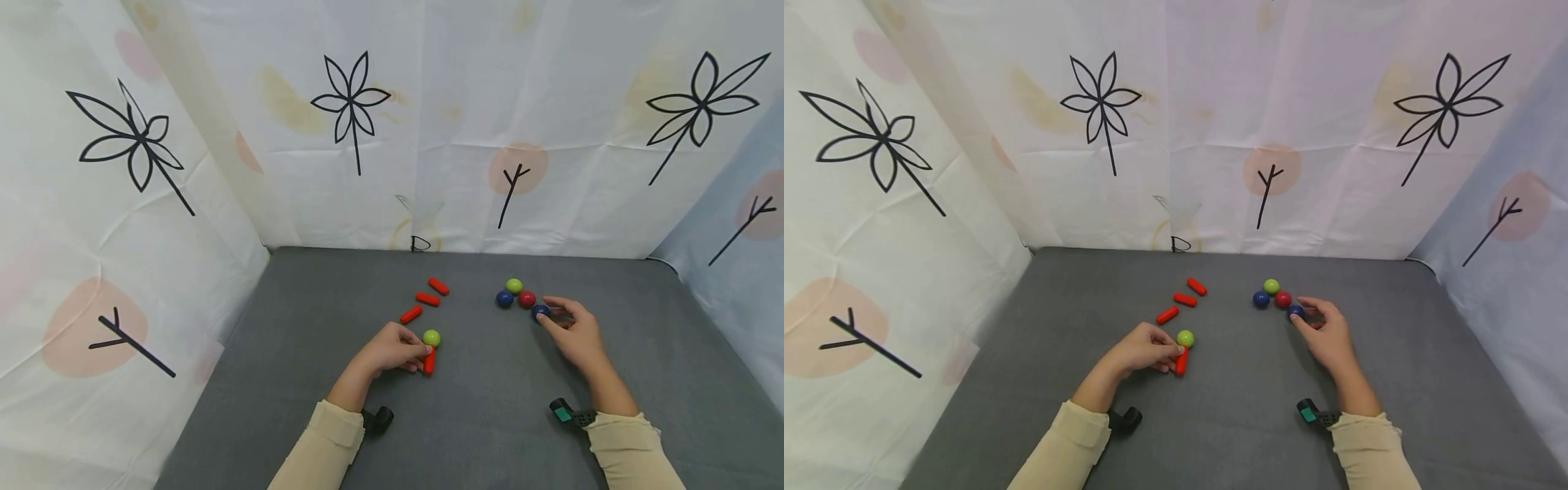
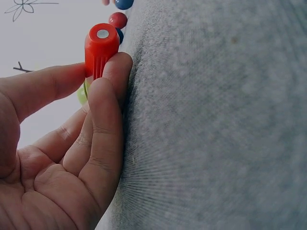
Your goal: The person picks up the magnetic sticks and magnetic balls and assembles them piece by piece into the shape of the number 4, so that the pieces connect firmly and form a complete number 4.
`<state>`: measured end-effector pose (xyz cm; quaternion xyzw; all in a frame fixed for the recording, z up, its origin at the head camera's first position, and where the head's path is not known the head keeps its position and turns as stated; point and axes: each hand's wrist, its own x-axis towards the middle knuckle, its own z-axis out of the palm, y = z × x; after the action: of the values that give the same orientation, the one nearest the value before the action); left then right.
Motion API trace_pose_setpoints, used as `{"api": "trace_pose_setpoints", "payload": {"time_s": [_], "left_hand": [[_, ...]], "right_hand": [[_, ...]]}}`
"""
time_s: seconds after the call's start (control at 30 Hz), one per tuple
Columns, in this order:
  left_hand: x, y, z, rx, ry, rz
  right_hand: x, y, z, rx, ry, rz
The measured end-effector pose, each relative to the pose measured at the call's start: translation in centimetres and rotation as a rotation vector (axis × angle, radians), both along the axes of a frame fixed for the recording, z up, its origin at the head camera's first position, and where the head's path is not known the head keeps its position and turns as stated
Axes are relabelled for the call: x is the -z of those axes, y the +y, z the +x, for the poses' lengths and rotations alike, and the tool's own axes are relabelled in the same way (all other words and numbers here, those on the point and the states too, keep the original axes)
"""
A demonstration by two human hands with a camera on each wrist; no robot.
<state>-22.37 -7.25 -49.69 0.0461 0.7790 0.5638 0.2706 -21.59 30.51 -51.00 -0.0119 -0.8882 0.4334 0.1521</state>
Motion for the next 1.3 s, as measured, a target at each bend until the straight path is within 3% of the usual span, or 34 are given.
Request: {"api": "trace_pose_setpoints", "payload": {"time_s": [0.7, 1.07, 1.3], "left_hand": [[0.4, 0.0, -0.2, 0.005, -0.011, 0.026], [0.5, -0.1, -0.2, 0.009, -0.004, 0.034], [0.5, -0.2, -0.2, 0.0, -0.01, 0.033]], "right_hand": [[0.4, 0.2, -0.5, 0.006, 0.013, -0.015], [0.0, -0.1, -0.2, 0.033, -0.029, 0.007], [-0.6, -0.9, 0.0, 0.006, -0.08, -0.002]]}}
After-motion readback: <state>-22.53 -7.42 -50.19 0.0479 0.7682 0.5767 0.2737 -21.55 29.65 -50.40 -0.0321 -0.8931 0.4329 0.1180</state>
